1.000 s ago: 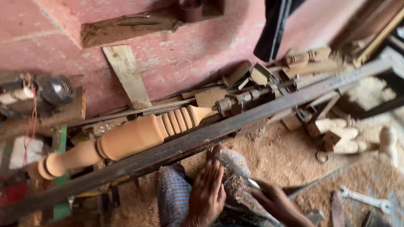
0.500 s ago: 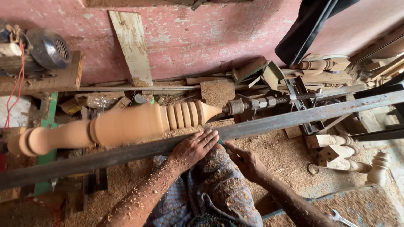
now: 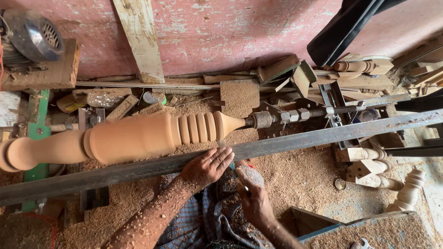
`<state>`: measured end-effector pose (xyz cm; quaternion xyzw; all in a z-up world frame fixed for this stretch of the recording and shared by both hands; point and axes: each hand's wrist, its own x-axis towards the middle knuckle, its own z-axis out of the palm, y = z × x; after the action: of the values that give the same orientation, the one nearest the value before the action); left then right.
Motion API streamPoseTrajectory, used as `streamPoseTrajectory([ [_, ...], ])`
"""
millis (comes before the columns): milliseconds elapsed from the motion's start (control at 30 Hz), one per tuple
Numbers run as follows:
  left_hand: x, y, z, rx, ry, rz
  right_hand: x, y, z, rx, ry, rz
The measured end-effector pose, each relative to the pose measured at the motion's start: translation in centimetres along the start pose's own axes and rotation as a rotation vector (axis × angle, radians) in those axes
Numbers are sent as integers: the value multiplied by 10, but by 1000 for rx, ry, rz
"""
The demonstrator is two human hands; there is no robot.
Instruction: The person uses a chisel to shape a rotating wooden spindle on a lathe. They carefully carve grooves and contours into the wood, creating a decorative pattern while wood shavings accumulate on the floor.
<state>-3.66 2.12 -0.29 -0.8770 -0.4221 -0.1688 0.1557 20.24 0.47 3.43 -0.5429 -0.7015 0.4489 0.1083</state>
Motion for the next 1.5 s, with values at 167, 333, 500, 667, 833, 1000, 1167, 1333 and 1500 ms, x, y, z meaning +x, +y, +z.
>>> streamPoseTrajectory([
  [167,-4,0,7,1,27,-12,-11,-39,23,222,-77,360],
  [333,-9,3,8,-11,24,-65,-13,-50,53,420,178,-265],
  [500,-14,12,3,-69,37,-186,-15,-60,77,878,106,137],
  [667,-30,15,-14,-120,-12,-173,-16,-79,95,986,154,285],
  [833,-39,3,-27,-162,-7,-73,-15,-92,103,1151,193,247],
  [1000,-41,-6,-31,-192,-3,-34,-18,-106,104,1102,191,290],
  [1167,-38,-19,-43,-145,-78,86,-14,-109,113,1153,214,255],
  [1333,-38,-22,-47,-199,-86,55,-11,-109,124,1173,235,254],
  [1500,-36,-23,-45,-253,-64,53,-5,-121,113,1318,327,337],
])
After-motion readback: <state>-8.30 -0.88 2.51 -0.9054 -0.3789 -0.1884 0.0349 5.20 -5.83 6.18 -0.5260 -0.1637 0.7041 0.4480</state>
